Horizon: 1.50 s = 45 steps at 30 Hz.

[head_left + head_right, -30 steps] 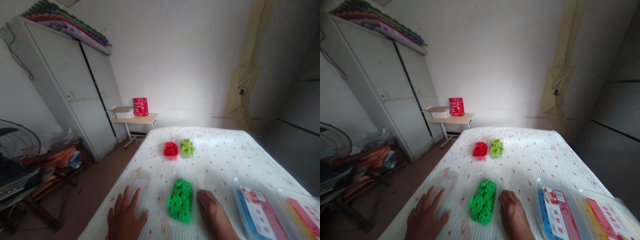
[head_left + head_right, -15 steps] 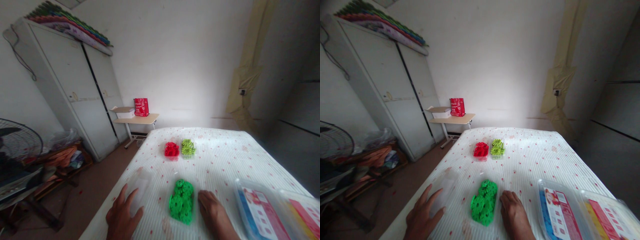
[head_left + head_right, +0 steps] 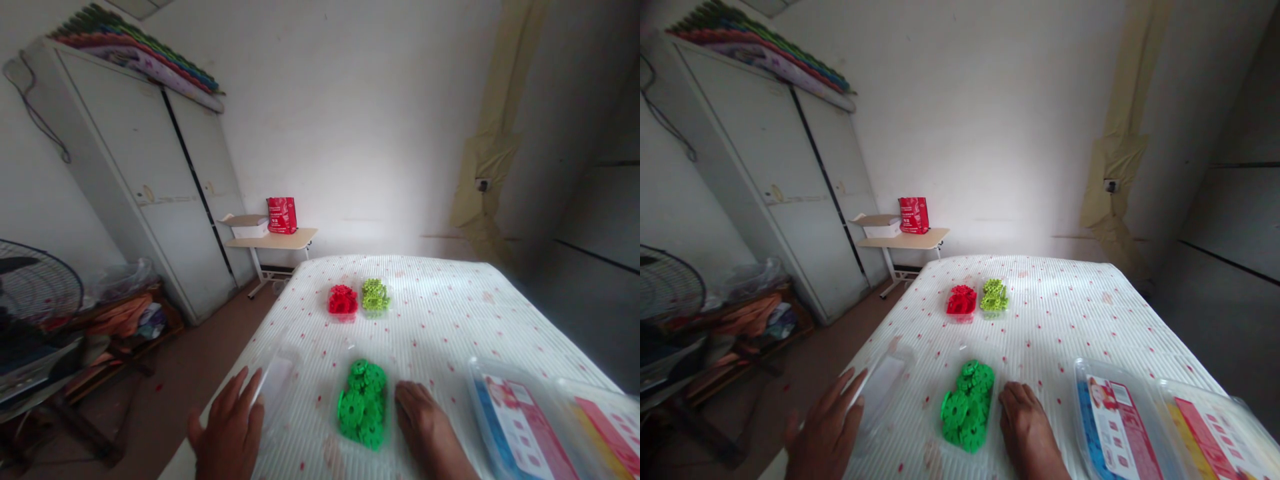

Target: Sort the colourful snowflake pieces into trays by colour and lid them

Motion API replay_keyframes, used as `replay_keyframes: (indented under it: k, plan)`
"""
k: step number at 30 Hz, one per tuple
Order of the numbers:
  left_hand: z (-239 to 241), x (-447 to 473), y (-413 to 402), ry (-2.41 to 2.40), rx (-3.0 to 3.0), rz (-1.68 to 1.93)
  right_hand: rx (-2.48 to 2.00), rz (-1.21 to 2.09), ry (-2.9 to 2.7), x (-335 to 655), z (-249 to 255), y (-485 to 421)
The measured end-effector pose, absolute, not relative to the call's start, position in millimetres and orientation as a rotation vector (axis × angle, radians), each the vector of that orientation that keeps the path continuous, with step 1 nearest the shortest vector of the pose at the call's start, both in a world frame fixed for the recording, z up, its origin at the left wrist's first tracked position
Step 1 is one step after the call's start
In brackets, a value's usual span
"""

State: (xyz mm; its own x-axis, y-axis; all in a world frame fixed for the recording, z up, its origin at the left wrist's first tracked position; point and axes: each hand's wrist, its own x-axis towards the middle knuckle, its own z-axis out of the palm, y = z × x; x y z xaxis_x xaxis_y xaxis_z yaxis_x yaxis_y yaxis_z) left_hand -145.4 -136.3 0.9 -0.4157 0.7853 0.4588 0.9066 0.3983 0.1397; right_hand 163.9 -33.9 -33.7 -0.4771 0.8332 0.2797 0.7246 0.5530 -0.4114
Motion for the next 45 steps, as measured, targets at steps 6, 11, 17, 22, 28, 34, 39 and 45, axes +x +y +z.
replay_keyframes:
  k: [6, 11, 17, 22, 28, 34, 39, 45]
  plan:
    - [28, -144, -141, -2.138, -1.560, -0.854, -1.172, 0.308, -2.313, 166, -34, -33]
    - [52, -130, -140, -2.363, -1.470, -1.543, -1.160, 0.214, -2.172, 169, -33, -32]
    - [58, -101, -120, -2.477, -1.370, -2.440, -1.075, 0.038, -1.920, 163, -7, -37]
    - [46, -61, -106, -2.444, -1.530, -2.766, -1.162, 0.470, -1.787, 147, 34, -37]
    - [30, -39, -91, -2.591, -1.720, -2.335, -1.192, 0.664, -1.730, 134, 38, -3]
    - [25, -43, -80, -2.551, -1.884, -1.648, -1.409, 0.297, -1.949, 125, 24, 10]
    - [30, -45, -77, -2.631, -1.916, -1.303, -1.538, 0.201, -2.040, 119, 25, 9]
    - [21, -49, -78, -2.715, -1.977, -1.211, -1.463, 0.366, -1.974, 122, 12, 20]
